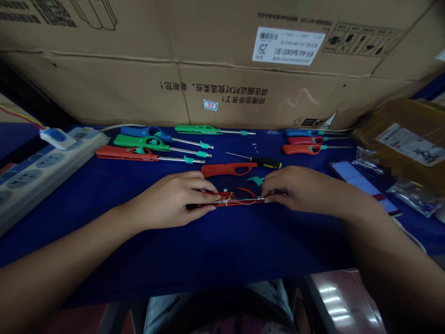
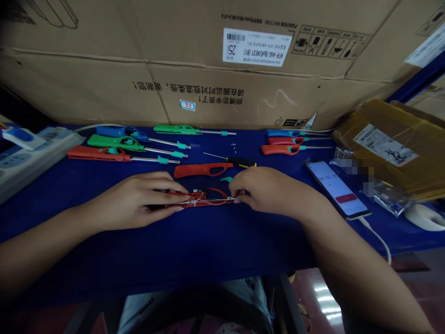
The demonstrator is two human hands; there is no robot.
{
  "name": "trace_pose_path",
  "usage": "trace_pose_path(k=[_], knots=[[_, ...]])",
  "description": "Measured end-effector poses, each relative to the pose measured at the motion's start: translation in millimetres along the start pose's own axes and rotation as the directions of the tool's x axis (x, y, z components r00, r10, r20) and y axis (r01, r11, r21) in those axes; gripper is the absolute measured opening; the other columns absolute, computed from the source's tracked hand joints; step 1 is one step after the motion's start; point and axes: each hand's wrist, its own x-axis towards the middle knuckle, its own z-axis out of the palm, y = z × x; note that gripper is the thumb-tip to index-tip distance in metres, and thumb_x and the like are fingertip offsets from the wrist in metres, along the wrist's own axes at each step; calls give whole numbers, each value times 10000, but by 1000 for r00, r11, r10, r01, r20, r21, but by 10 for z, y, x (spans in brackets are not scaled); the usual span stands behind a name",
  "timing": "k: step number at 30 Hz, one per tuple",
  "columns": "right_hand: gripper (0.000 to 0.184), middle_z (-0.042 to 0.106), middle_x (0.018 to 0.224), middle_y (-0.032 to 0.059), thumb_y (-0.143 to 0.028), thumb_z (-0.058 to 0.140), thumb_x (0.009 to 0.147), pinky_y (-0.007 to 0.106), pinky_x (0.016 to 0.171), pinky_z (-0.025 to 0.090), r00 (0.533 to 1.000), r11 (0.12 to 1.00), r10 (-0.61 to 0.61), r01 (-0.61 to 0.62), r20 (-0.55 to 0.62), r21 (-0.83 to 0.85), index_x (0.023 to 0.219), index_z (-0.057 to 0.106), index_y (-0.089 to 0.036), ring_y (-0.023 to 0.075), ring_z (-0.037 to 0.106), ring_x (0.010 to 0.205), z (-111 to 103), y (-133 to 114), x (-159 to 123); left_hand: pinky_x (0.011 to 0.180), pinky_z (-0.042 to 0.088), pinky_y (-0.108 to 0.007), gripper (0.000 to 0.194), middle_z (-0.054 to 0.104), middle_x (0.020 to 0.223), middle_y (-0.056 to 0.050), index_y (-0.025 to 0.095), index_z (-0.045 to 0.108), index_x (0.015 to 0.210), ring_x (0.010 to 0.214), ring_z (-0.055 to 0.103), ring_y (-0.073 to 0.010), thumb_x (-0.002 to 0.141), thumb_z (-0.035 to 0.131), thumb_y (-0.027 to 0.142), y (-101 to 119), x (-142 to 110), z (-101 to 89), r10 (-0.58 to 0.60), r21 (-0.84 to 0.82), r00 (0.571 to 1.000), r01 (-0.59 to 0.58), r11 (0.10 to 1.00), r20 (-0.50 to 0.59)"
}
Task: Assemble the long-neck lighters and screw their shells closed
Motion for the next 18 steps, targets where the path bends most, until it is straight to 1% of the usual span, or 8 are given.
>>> trace_pose_path(k=[5,8,14,18], knots=[[168,714,855,10,-124,566,909,288,724,430,1000,997,19,-19,-11,-76,837,692,-209,180,658,814,9,-79,-8,856,580,-321,237,756,1129,-49,233,760,1150,969,676,-195,961,618,210,-3,5,-3,1,-8,1000,-1,1000,-1],[179,720,881,13,-140,549,923,298,727,435,999,994,31,-32,-12,-103,876,704,-217,189,665,830,4,-68,-37,857,582,-318,233,755,1133,-50,226,758,1149,982,680,-195,961,621,211,-2,6,-4,5,-13,1000,-5,1000,-1],[245,751,998,9,-162,509,953,328,819,463,999,998,25,-26,-32,-55,1018,730,-244,206,678,907,3,4,-67,839,588,-302,226,766,1100,-55,221,756,1144,978,698,-196,957,630,220,-20,8,-15,11,8,1000,-10,1000,-17],[250,746,1020,27,-190,493,974,328,820,473,999,1000,-12,13,-52,15,1077,717,-229,201,672,914,3,35,-47,844,586,-309,235,764,1115,-52,229,755,1154,966,698,-194,958,626,220,-49,6,-24,13,8,1000,-13,1000,-6]])
